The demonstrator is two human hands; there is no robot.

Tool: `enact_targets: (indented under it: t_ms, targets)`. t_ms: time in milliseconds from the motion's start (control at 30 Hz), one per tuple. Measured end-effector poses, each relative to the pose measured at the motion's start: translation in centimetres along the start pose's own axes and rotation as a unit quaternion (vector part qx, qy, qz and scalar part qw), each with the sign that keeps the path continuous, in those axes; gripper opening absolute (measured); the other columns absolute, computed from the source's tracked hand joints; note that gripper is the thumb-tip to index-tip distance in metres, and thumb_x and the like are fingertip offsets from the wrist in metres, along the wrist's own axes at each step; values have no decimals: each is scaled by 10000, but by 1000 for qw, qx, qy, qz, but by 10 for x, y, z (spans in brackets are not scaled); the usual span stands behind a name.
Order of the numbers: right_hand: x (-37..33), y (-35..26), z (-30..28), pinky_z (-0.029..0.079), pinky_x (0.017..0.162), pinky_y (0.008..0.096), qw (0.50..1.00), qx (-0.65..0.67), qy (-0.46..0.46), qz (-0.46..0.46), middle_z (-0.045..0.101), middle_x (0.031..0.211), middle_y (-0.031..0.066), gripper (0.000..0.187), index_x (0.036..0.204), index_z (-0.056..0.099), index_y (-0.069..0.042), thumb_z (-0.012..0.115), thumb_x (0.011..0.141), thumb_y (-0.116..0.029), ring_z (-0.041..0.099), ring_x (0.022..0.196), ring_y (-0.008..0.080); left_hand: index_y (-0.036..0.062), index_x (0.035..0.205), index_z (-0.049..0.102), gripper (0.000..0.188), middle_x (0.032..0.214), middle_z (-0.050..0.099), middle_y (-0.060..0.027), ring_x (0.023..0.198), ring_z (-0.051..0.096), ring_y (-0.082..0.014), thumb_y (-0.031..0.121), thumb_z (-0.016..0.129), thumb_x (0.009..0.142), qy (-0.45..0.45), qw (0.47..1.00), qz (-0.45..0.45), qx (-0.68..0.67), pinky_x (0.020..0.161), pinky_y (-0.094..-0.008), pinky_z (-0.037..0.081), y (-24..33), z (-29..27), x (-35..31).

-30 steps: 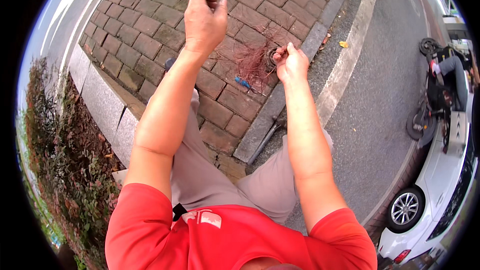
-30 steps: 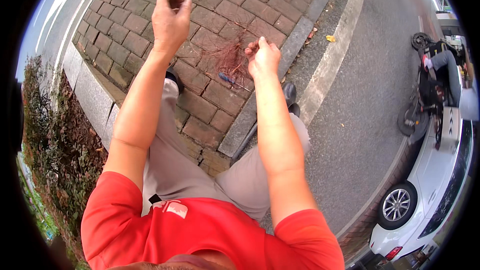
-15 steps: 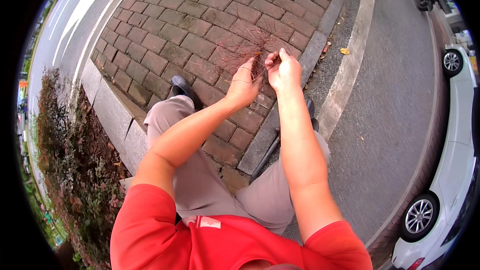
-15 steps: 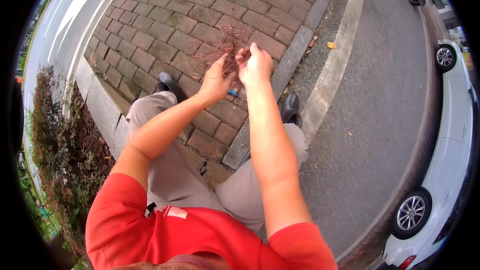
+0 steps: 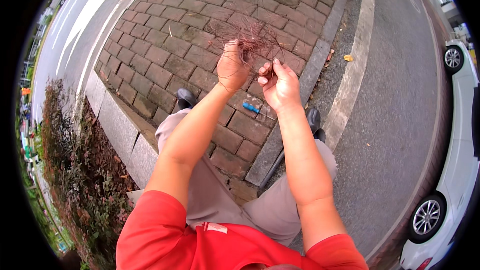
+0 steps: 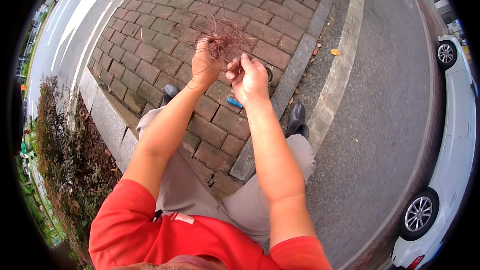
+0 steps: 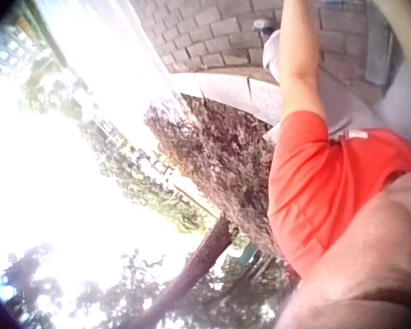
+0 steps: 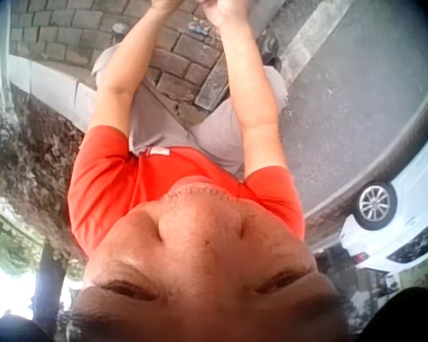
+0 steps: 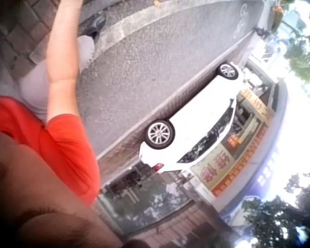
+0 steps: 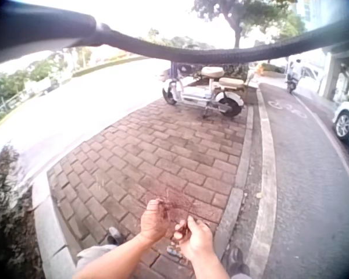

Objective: The person uses a screwdriver and a hammer to pry and pull copper windings out of a metal housing while sitting on a sidewalk.

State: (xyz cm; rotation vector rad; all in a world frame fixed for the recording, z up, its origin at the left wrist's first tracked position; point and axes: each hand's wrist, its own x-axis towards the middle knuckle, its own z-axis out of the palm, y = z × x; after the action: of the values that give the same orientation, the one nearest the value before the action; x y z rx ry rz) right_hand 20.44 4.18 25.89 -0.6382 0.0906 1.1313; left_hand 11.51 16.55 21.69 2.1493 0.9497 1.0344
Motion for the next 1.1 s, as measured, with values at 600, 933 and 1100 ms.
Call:
enact_targets:
  t_ms: [600, 933, 1100]
  targets:
    - [-7, 36, 16, 485, 578, 300, 763, -604, -71, -220, 667, 705, 118, 166, 887, 616, 31, 663, 882, -128, 612, 613, 127, -10, 1120, 620, 269, 801, 609, -32, 635, 532, -102, 76, 531, 881, -188, 876, -378, -233, 548, -261, 457, -6, -97, 28]
    - [19, 44, -2, 433, 529, 277, 840, -528, 64, -106, 639, 654, 57, 203, 836, 643, 38, 647, 869, -162, 558, 573, 97, 10, 1283, 521, 479, 932, 594, -44, 845, 584, -121, -11, 635, 818, -225, 830, -327, -391, 717, -269, 537, 18, -75, 19]
    - [17, 39, -4, 393, 496, 260, 835, -540, -23, -104, 586, 629, -10, 184, 863, 646, 31, 635, 883, -152, 486, 553, 54, -11, 1272, 532, 623, 893, 627, -53, 794, 588, -119, 82, 801, 718, -218, 925, -212, -228, 703, -267, 506, 13, -55, 8]
